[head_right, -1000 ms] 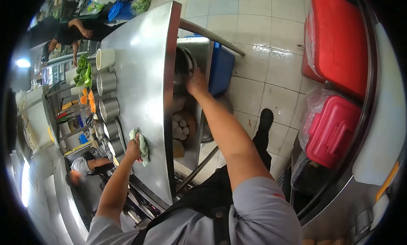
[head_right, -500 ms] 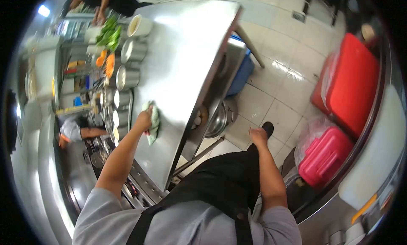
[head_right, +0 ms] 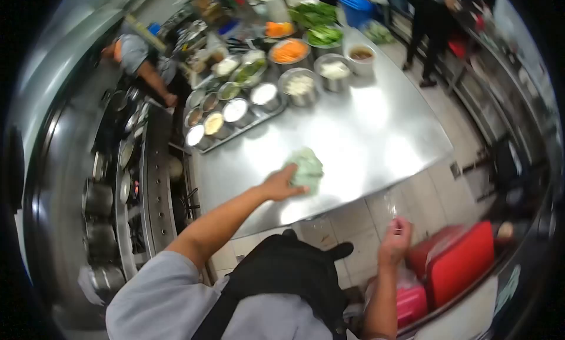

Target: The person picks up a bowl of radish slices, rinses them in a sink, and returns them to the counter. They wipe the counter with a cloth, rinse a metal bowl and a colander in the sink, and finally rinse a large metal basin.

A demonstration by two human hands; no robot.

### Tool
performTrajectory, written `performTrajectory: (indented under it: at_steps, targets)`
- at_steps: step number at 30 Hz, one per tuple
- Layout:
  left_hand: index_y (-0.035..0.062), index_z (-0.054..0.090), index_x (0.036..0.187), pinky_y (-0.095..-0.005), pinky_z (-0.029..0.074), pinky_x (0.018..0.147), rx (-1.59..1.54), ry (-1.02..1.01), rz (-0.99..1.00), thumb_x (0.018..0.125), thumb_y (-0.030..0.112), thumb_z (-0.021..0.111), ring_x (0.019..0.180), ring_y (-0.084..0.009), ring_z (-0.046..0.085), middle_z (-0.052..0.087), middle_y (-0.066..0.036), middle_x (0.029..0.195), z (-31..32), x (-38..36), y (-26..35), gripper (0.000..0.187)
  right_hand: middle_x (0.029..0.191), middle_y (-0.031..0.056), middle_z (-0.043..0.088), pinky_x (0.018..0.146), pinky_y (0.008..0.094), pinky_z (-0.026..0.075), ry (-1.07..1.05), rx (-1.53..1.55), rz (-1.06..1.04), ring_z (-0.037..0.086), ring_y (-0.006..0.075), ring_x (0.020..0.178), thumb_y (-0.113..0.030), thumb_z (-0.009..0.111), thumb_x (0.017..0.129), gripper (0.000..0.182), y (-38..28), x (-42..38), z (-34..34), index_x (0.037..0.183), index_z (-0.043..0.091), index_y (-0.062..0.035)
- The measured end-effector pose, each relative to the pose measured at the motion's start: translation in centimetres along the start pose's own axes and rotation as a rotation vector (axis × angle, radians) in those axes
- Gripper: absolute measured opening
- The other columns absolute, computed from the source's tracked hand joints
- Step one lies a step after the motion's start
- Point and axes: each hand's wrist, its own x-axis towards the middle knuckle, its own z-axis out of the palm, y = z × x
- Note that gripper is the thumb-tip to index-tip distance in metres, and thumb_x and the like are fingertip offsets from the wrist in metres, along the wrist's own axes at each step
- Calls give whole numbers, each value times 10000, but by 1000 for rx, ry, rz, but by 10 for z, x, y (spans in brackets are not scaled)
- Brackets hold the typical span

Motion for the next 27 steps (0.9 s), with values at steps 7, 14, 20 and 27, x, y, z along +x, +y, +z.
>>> performTrajectory:
  at_steps: [7, 14, 20, 27]
  targets:
    - [69, 539, 1236, -332, 465, 842, -533, 290, 212, 887, 276, 644, 1005, -167, 557, 572, -71, 1113, -74, -102, -97, 419, 1421, 160, 375, 1074, 509, 254, -725, -479, -813, 322, 391, 1308, -359, 666, 807, 523, -138, -21, 212, 1266, 544, -139]
    - [35, 639, 930, -278, 500, 694, -666, 843, -563, 839, 159, 647, 759, -132, 601, 622, -46, 814, -39, -244, -371, 153, 1043, 100, 537, 886, 452, 366, -282, -577, -492, 480, 328, 1043, -295, 744, 712, 328, -155, 68, 341, 898, 580, -81]
    - [79, 632, 865, -299, 486, 529, -1081, 693, -870, 832, 206, 636, 642, -141, 598, 629, -53, 799, -4, -300, -424, 132, 937, 102, 524, 806, 440, 385, -413, -518, -742, 507, 317, 923, -243, 766, 659, 332, -193, -40, 380, 881, 567, -98]
    - [90, 610, 925, -288, 449, 439, -961, 163, -831, 851, 250, 579, 620, -174, 629, 626, -50, 775, 102, -268, -502, 178, 1151, 144, 563, 970, 482, 353, -814, -587, -1050, 484, 323, 1122, -315, 742, 708, 427, -242, -140, 329, 1074, 634, -122]
